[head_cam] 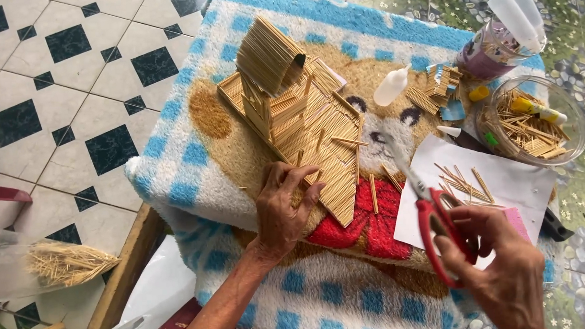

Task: The person assembles a small bamboo structure by cutting bamboo sticks with scissors, applying glue, and inserting the sticks into a pre-built frame. The person repeatedly picks up sticks, trims them, applies adhesive, and places them into the structure.

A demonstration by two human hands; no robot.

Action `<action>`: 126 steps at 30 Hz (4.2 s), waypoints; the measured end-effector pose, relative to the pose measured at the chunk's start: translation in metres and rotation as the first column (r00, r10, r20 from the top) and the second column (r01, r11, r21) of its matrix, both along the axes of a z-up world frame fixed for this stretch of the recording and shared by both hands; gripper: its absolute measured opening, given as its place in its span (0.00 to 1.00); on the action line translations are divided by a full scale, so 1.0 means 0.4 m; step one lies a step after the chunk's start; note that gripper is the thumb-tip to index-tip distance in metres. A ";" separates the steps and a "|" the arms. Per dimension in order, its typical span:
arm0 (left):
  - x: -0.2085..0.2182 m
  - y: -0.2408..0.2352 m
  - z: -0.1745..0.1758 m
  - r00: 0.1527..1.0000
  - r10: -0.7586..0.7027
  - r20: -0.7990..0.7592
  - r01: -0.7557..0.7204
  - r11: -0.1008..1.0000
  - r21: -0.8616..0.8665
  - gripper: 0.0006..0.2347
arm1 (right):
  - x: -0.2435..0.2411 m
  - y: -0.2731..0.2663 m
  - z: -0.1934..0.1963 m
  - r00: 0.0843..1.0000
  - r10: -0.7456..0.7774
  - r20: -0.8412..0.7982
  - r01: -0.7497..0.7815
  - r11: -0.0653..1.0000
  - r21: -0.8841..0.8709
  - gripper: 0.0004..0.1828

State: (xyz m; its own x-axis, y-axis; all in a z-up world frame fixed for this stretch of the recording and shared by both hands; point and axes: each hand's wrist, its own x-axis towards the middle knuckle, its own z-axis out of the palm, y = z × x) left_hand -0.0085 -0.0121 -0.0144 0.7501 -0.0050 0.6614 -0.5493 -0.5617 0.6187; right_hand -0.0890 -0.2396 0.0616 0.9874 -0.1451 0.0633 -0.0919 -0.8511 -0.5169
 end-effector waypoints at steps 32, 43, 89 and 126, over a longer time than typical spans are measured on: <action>-0.006 -0.006 0.029 0.987 0.008 -0.160 -0.021 0.996 -0.084 0.07 | -0.031 0.054 -0.092 0.987 -0.006 0.160 0.014 0.999 -0.045 0.21; 0.001 -0.007 0.014 0.981 0.025 -0.195 -0.041 0.996 -0.079 0.08 | -0.005 0.078 -0.065 0.972 0.099 0.213 -0.069 0.987 -0.145 0.21; 0.005 -0.010 0.009 0.987 0.062 -0.147 -0.069 0.997 -0.043 0.05 | 0.000 0.079 -0.047 0.973 0.037 0.226 -0.014 0.995 -0.102 0.20; 0.005 -0.004 0.005 0.980 0.045 -0.192 -0.078 0.983 -0.164 0.02 | 0.190 0.285 -0.049 0.895 0.169 0.412 -0.277 0.936 0.218 0.08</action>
State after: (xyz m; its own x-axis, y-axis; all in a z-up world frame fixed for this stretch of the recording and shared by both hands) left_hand -0.0065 -0.0137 -0.0125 0.8556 0.1453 0.4968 -0.3828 -0.4686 0.7962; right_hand -0.0129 -0.1256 0.0418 0.9020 0.0114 0.4316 0.3338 -0.6524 -0.6804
